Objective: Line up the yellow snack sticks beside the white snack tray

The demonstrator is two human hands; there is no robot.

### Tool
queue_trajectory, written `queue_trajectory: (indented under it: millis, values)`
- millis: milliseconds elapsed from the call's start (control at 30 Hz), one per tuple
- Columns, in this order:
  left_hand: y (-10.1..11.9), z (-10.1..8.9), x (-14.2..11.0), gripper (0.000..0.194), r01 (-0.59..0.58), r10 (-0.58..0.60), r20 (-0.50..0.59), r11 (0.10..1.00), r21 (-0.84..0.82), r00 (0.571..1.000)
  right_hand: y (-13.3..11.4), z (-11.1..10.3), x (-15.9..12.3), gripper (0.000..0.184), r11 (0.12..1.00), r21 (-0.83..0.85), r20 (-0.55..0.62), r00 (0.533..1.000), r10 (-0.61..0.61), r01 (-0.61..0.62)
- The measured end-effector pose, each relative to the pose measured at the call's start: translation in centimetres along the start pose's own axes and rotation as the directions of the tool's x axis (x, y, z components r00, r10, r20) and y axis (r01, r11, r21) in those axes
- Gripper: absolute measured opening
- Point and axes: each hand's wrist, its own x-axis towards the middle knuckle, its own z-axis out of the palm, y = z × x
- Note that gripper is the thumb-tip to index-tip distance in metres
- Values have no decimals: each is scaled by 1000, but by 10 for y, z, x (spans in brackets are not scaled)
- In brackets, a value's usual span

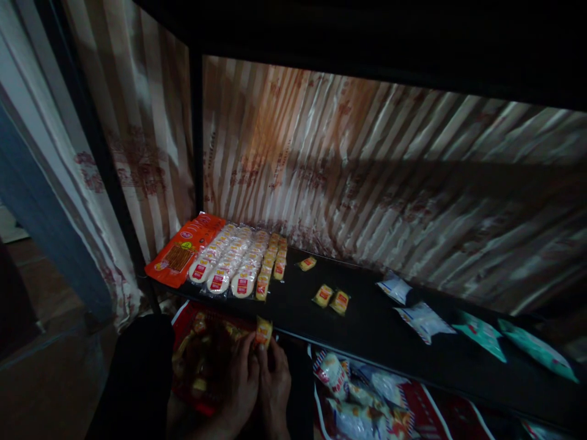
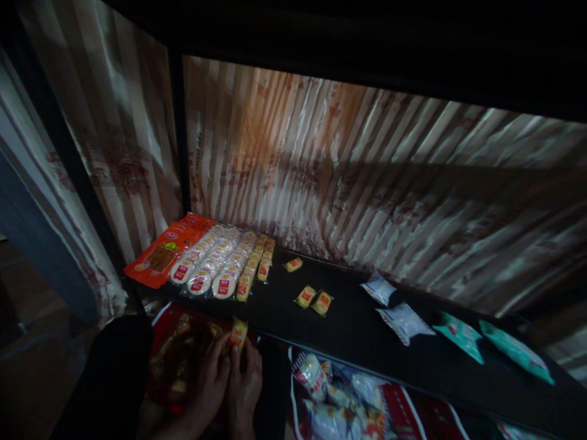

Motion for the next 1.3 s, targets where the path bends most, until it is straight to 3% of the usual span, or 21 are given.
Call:
queue_trajectory:
  millis: [200, 300, 600, 1000, 1300]
  values:
    - [33, 10, 22, 38, -115, 115, -5, 993, 5, 993, -28, -16, 33, 46, 998, -59, 66, 998, -20, 24]
    - [40, 21, 36, 37, -108, 108, -8, 994, -19, 994, -35, -19, 50, 45, 997, -63, 67, 997, -41, 45]
    - [44, 52, 62, 41, -135, 138, 38, 989, -66, 990, -29, -23, 98, 45, 961, -174, -6, 975, -221, 217]
    - [34, 70, 81, 47, -101, 103, 116, 995, -21, 988, -26, -10, 125, 39, 948, -264, 35, 984, -173, 176]
    - [27, 83, 89, 45, -104, 123, 146, 986, -129, 982, -22, -7, 141, 48, 904, -389, 87, 984, -154, 176]
